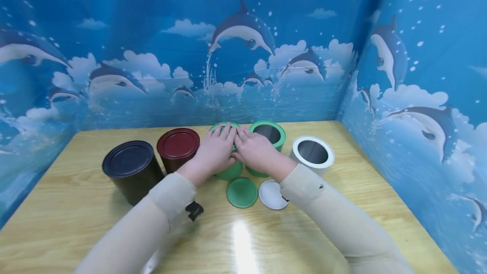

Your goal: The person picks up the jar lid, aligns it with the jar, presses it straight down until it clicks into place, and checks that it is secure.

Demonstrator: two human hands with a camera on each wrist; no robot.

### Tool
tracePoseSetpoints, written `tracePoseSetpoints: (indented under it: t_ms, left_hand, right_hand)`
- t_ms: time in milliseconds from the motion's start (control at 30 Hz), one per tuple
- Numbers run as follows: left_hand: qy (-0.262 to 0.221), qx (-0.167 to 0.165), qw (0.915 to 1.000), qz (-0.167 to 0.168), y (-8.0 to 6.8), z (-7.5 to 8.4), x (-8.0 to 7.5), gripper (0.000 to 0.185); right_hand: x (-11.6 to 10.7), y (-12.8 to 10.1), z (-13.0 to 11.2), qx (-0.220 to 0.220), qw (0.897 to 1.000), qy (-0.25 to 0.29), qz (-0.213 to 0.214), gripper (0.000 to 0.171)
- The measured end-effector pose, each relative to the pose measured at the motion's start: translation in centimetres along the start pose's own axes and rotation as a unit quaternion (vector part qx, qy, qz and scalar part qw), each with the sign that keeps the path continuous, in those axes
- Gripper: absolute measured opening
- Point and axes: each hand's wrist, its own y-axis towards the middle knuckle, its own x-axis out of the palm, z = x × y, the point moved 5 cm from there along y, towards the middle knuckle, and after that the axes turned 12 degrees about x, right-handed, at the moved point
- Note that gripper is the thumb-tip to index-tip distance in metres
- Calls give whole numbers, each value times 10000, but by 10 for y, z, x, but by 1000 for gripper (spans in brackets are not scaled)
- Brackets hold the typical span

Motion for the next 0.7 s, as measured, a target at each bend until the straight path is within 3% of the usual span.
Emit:
tracePoseSetpoints:
  t_ms: [167,267,500,700]
  left_hand:
    - [280,131,9995,-40,0,-1,-4,76]
    - [189,159,9996,-96,-2,-1,-4,78]
    - [558,-180,9983,31,-22,0,-6,72]
    - [1117,238,9931,274,-26,2,-8,62]
  right_hand:
    - [-1,2,-2,41,9998,-130,-123,63]
    - [0,2,-3,122,9992,-177,-328,64]
    - [2,3,-5,249,9988,-162,-394,63]
    - [0,3,-5,215,9989,-365,-205,61]
